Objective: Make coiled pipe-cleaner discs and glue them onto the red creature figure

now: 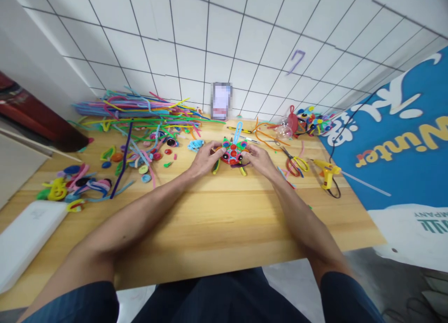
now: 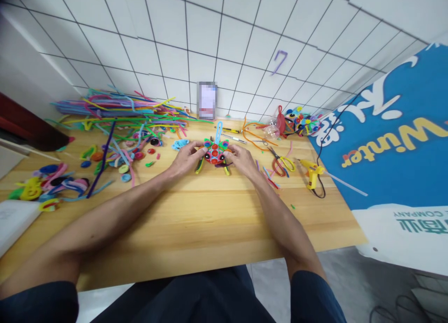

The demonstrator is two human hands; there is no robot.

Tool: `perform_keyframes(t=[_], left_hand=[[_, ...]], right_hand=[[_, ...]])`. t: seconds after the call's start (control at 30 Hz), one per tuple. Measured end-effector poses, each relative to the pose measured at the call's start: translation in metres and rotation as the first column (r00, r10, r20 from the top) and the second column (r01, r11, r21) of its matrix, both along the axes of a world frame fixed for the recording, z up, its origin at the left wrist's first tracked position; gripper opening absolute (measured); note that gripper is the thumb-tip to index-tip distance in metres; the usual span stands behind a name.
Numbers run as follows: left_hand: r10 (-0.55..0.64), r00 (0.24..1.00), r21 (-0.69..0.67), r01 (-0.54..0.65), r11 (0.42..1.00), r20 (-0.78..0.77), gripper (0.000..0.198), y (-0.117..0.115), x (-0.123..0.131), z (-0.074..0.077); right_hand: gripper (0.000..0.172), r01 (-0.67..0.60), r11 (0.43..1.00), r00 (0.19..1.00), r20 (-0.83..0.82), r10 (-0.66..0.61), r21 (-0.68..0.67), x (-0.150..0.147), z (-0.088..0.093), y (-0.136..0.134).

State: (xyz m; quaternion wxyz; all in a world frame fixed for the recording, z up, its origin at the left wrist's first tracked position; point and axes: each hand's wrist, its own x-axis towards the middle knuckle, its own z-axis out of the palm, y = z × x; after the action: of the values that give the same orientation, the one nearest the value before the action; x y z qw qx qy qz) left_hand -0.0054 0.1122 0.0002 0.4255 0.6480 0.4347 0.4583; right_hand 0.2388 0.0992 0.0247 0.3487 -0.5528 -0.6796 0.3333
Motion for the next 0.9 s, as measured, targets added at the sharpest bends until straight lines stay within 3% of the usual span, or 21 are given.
perform_keyframes(t=[0.13,0.37,0.47,0.6,0.73,0.9], left_hand=[[0.046,0.998,-0.016,-0.047,0.999,-0.031,0.030,-0.001,0.000,0.003],[0.086,0.989,0.019,-0.085,0.996,-0.116,0.034,-0.002,-0.001,0.006],[0.053,0.989,0.029,-0.049,0.998,-0.135,0.038,-0.001,-0.001,0.002],[0.031,0.989,0.061,-0.022,0.998,-0.145,0.040,-0.003,-0.001,0.002],[0.080,0.979,0.098,-0.063,0.993,-0.189,0.042,-0.008,-0.002,0.009],[0.182,0.976,0.147,-0.164,0.975,-0.119,0.059,-0.008,-0.008,0.010]], right_hand=[[0.030,0.033,0.999,0.996,0.077,-0.034,0.011,-0.001,0.006,-0.002],[0.038,0.109,0.994,0.982,0.156,-0.109,0.006,0.001,0.008,-0.005],[0.035,0.086,0.996,0.989,0.125,-0.084,-0.010,0.002,0.006,-0.004],[0.045,0.007,0.999,1.000,0.001,-0.007,-0.035,0.001,0.001,-0.004],[0.052,-0.013,0.993,0.996,-0.092,0.002,-0.117,0.004,-0.007,-0.002],[0.058,-0.015,0.999,0.989,-0.148,0.009,-0.034,0.009,-0.019,0.003]])
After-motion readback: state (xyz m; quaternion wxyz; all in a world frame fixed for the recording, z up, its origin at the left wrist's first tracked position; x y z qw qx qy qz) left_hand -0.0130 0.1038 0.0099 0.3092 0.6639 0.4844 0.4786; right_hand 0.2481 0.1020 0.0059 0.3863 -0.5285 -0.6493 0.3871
